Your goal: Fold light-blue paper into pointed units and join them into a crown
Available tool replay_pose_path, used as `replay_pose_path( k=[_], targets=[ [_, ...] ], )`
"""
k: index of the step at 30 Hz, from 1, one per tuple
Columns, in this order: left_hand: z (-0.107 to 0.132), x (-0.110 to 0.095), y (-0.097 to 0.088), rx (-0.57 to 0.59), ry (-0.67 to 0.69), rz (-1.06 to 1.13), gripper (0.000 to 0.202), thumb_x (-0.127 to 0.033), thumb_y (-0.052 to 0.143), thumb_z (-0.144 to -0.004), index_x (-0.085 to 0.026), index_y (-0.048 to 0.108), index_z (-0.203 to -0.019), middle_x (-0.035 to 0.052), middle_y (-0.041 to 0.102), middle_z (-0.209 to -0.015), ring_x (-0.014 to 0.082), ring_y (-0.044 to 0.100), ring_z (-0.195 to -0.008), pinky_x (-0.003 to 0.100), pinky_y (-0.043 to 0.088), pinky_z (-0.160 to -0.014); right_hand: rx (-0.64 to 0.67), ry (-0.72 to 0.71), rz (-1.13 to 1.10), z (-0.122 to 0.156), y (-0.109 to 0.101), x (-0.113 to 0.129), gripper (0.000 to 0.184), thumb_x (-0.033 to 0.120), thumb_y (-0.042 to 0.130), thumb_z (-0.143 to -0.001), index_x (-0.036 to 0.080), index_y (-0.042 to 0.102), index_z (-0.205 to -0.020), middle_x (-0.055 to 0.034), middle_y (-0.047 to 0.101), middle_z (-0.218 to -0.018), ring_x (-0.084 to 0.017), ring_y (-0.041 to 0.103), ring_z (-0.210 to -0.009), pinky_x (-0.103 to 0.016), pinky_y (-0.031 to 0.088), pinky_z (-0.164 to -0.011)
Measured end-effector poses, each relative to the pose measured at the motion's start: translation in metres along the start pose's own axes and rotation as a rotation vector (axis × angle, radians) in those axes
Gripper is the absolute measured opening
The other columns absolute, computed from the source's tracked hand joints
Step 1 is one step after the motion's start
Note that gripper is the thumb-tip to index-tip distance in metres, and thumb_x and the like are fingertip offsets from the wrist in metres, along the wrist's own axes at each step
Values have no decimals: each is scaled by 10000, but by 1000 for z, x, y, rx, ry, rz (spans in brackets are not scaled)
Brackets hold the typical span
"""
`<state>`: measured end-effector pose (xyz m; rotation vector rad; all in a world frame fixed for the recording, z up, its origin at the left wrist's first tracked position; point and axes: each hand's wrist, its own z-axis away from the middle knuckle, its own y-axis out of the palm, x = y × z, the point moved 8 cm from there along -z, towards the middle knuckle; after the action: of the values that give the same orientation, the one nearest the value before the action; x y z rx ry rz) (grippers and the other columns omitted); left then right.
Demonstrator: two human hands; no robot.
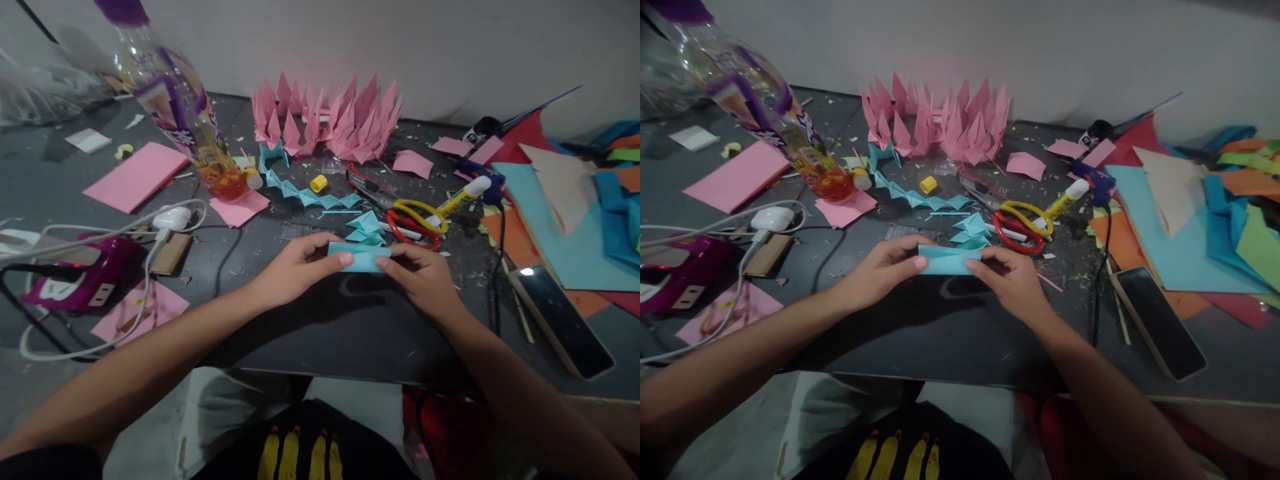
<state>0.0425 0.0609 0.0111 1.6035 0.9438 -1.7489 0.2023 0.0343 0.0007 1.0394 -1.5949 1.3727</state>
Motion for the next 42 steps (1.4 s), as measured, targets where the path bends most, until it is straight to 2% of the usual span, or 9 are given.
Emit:
replay_pose_path(
  k=[3,7,23,35,39,42],
  targets=[
    [0,4,-1,-34,-28,3,188,-292,634,-736,-115,623,-799,-22,559,-655,74,484,-580,185,385,-546,12,30,-52,0,2,3,161,344,671,-691,185,651,-674,9,638,-641,-126,572,-587,-244,477,-552],
    [-1,8,-2,-61,-79,6,147,-253,617,-745,-111,630,-711,-38,538,-571,54,445,-504,167,344,-480,15,56,-39,1,3,5,188,360,661,-689,183,637,-632,12,599,-590,-115,530,-547,-228,446,-506],
    [0,13,2,-29,-139,14,178,-270,622,-741,-103,679,-768,-12,605,-615,59,484,-520,155,327,-453,-14,92,15,3,-2,4,300,435,662,-684,181,584,-546,19,488,-533,-99,420,-509,-217,365,-464],
    [0,12,3,4,-112,2,193,-281,606,-757,-100,664,-725,-48,481,-502,36,331,-432,165,207,-401,-11,81,43,3,-2,5,275,397,648,-696,186,563,-541,20,473,-539,-101,412,-516,-223,357,-469],
    [0,13,2,8,-116,-60,224,-317,591,-766,-104,659,-743,-56,444,-488,43,320,-426,174,208,-404,-13,86,46,4,-2,4,243,375,644,-696,185,586,-556,22,490,-540,-101,418,-518,-221,348,-466],
    [0,11,2,34,-70,-234,199,-292,556,-783,-122,658,-763,-39,500,-538,62,397,-474,176,282,-443,36,79,113,4,3,3,226,361,620,-718,182,587,-584,25,493,-552,-102,422,-527,-225,338,-481]
  ],
)
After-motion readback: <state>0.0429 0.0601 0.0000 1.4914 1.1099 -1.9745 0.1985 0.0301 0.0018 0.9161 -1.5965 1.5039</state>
